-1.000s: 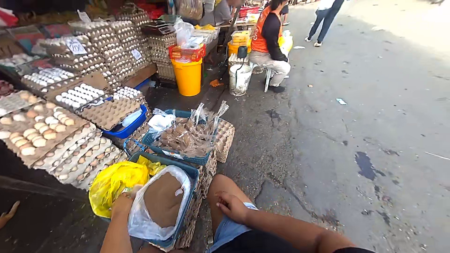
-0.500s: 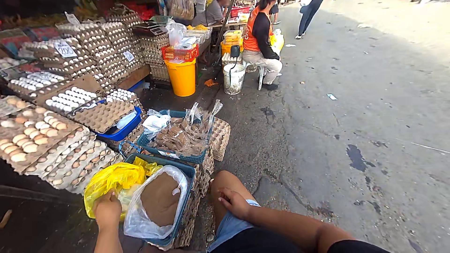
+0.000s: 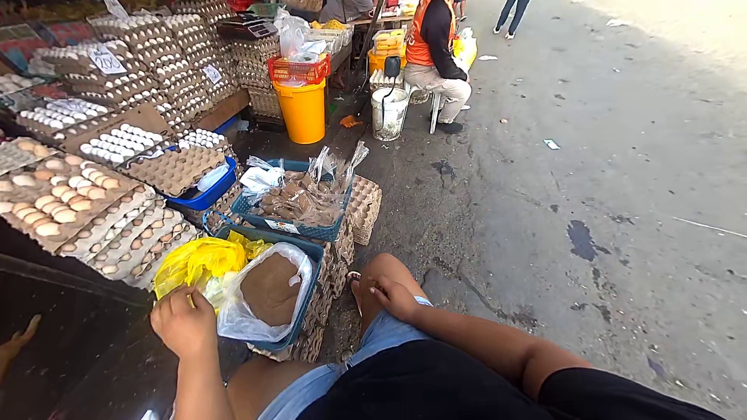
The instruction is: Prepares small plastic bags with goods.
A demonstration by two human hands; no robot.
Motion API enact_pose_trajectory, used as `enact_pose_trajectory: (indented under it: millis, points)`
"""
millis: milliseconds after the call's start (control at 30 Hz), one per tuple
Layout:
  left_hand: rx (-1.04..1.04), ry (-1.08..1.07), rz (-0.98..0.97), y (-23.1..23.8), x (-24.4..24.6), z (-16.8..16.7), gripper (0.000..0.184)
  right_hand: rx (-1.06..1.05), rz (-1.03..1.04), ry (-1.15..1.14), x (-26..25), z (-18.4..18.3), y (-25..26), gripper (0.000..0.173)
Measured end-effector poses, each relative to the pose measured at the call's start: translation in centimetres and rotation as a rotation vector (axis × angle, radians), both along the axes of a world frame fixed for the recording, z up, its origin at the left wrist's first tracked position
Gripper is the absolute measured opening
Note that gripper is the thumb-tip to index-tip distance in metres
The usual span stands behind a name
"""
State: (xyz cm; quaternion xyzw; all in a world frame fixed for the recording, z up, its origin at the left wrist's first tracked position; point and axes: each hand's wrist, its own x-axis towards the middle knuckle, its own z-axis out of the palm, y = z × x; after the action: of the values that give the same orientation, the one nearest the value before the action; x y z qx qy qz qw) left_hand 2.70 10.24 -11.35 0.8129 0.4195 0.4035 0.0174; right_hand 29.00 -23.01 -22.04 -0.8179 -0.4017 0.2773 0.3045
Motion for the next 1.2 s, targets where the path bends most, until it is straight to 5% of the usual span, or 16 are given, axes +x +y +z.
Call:
enact_pose_trajectory:
  millis: [333,500,567,733,967,1200]
  points:
    - [-0.359,-0.203,-0.004,-0.4,-4.3,-0.7,0.022,-0.012,0.180,-0.166,-1.2,2.3,0.1,0.045]
    - [-0.483,-0.855,-0.113,-0.2,-6.5,1.0,0.007,-0.238,0.344,-0.209,-2.0,1.3,1.3,0.043]
    - [-0.516,-1.106,-0.181,-0.1,-7.7,1.2,0.014,-0.350,0.423,-0.279,-2.7,2.0,1.9,0.041]
    - [-0.645,-1.265,-0.168,-1.8,-9.2,3.5,0.025,-0.413,0.463,-0.271,-4.1,4.4,2.3,0.040]
    - [-0.670,-1.004,-0.279,-4.8,-7.7,3.6,0.027,-0.068,0.375,-0.046,-1.5,5.4,1.2,0.036]
    - [-0.653,-0.013,-0.586,-9.6,-6.0,-1.1,0.048,0.008,-0.218,0.167,8.8,7.5,0.3,0.045]
